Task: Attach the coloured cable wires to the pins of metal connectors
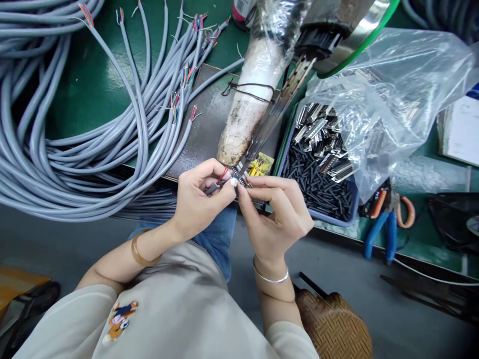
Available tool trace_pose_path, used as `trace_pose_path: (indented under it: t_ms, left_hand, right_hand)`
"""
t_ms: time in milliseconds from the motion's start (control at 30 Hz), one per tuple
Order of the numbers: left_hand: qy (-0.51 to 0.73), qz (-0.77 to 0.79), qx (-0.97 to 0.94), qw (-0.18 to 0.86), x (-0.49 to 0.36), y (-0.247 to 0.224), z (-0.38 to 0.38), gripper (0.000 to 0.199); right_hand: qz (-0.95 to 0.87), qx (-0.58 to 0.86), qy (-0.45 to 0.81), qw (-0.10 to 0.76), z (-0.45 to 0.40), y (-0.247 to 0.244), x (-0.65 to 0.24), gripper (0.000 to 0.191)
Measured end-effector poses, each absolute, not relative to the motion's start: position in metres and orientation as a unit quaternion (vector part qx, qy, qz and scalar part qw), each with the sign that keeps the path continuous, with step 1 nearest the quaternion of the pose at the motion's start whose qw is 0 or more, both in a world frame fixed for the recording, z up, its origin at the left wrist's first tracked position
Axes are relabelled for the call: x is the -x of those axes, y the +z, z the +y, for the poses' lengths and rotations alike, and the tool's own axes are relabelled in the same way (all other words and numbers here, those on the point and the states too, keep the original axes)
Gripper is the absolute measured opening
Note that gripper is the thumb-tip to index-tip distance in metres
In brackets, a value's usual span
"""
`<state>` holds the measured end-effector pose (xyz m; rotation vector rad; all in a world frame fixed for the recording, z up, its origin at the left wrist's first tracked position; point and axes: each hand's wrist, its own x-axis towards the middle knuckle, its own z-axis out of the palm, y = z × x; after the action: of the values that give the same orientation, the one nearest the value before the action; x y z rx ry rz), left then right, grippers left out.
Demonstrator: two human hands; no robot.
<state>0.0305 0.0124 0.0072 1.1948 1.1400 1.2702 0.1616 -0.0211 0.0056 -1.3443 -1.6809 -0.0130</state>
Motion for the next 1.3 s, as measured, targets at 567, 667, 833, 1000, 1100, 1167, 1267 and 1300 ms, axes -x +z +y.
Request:
trace_pose_path:
  t_ms: [567,667,833,1000,1100,1167,1267,1300]
  left_hand:
    - [0.452,0.416,-0.589,0.526,-0.022,-0.004,-0.007,0.013]
    - [0.454,0.377,-0.634,0.5,-0.02,-0.004,-0.014,0.011]
    - [0.44,0.423,-0.517,0.6,-0.016,-0.004,-0.014,0.008]
    - [0.453,0.42,-0.397,0.679,-0.013,-0.005,-0.004,0.016]
    - [0.47,0.411,-0.382,0.681,-0.014,-0.005,0.003,0.016]
    - [0.486,0.413,-0.375,0.673,-0.015,-0.004,0.008,0.015]
    - [0.5,0.415,-0.375,0.661,-0.018,-0.003,0.013,0.015]
    - [0.503,0.415,-0.376,0.658,-0.019,-0.003,0.015,0.015]
  right_hand:
    - [-0.637,0.622,0.156,0.429,-0.032,0.02,-0.188,0.008]
    - [-0.654,0.587,0.246,0.409,-0.031,0.025,-0.185,0.013]
    - [-0.629,0.579,0.244,0.458,-0.034,0.02,-0.176,0.011]
    - [-0.596,0.586,0.254,0.486,-0.033,0.008,-0.17,0.013]
    - [-0.574,0.585,0.306,0.484,-0.031,0.002,-0.169,0.014]
    - [-0.56,0.579,0.34,0.485,-0.03,-0.001,-0.168,0.015]
    - [-0.538,0.581,0.36,0.495,-0.03,-0.004,-0.166,0.018]
    - [-0.531,0.582,0.359,0.5,-0.029,-0.006,-0.165,0.018]
